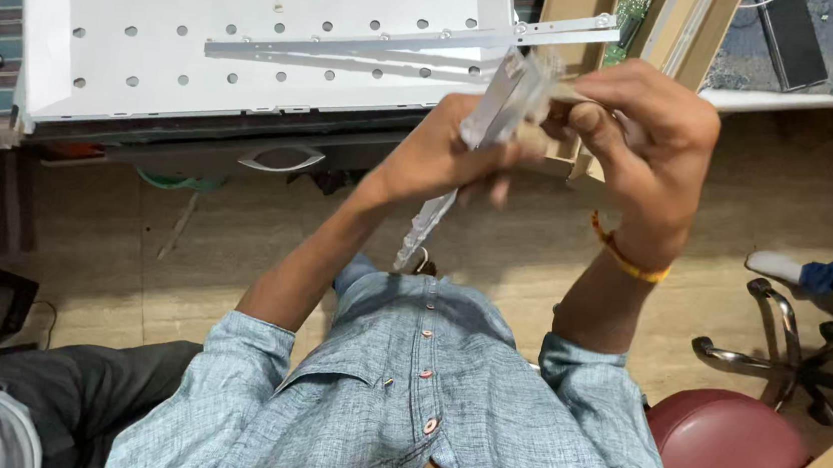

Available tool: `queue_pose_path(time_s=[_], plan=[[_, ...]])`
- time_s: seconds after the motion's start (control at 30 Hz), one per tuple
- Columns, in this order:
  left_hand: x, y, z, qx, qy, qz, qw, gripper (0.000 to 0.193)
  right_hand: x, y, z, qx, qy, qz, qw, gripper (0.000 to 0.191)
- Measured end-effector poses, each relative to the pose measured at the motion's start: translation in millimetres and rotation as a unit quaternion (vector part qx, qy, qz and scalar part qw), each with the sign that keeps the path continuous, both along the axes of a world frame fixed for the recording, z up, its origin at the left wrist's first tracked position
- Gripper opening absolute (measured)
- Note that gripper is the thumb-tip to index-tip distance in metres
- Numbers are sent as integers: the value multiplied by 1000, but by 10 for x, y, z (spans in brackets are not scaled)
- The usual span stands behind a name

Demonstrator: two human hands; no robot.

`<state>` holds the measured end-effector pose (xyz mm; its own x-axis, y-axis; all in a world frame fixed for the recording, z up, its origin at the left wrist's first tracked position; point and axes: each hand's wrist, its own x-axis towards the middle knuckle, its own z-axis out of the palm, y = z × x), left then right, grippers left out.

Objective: The person takes LED light strips out of a cardboard box, peels protective wrapping off the strips, and presses the strips into a white LED panel fixture on the workbench, aligning and seating them along the panel.

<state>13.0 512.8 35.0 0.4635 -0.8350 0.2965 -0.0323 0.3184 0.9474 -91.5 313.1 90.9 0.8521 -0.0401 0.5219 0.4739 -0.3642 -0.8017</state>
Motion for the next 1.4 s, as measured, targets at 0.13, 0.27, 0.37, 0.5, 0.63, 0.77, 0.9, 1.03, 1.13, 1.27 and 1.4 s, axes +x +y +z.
queue_pose_path(time_s=[0.13, 0.27, 0.37, 0.5, 0.63, 0.77, 0.9, 1.03, 1.13, 1.27, 1.4], plan=[[-73, -235, -58, 63, -136, 209, 966, 36, -65, 223, 61, -131, -69, -164, 975, 14], [-97, -345, -168, -3, -217, 298, 930, 37, -61, 492, 36, -118, -86, -240, 960, 15], [-59, -459, -220, 9, -235, 368, 900, 40, 23, 713, -130, -116, -112, -292, 943, 19], [-23, -648, -246, 39, -263, 494, 828, 48, 184, 873, -331, -165, -142, -355, 909, 29], [-27, -675, -279, 28, -279, 503, 817, 64, 401, 827, -372, -108, -144, -356, 917, 24], [12, -499, -357, -26, -359, 448, 818, 78, 486, 597, -397, -5, -118, -272, 955, 20], [307, -178, -441, -17, -256, 222, 941, 59, 448, 325, -400, 71, -68, -101, 990, 20], [643, -67, -390, -37, -140, -84, 986, 47, 487, 213, -167, 106, -19, -26, 994, 24], [584, -99, -363, 5, -12, -79, 997, 38, 544, 242, 13, 84, -46, -41, 995, 24], [311, -227, -278, 1, -36, 106, 994, 27, 509, 430, -47, 80, -50, -200, 975, 25], [4, -323, -222, 71, -141, 324, 933, 27, 472, 568, -255, 28, -129, -234, 963, 19]])
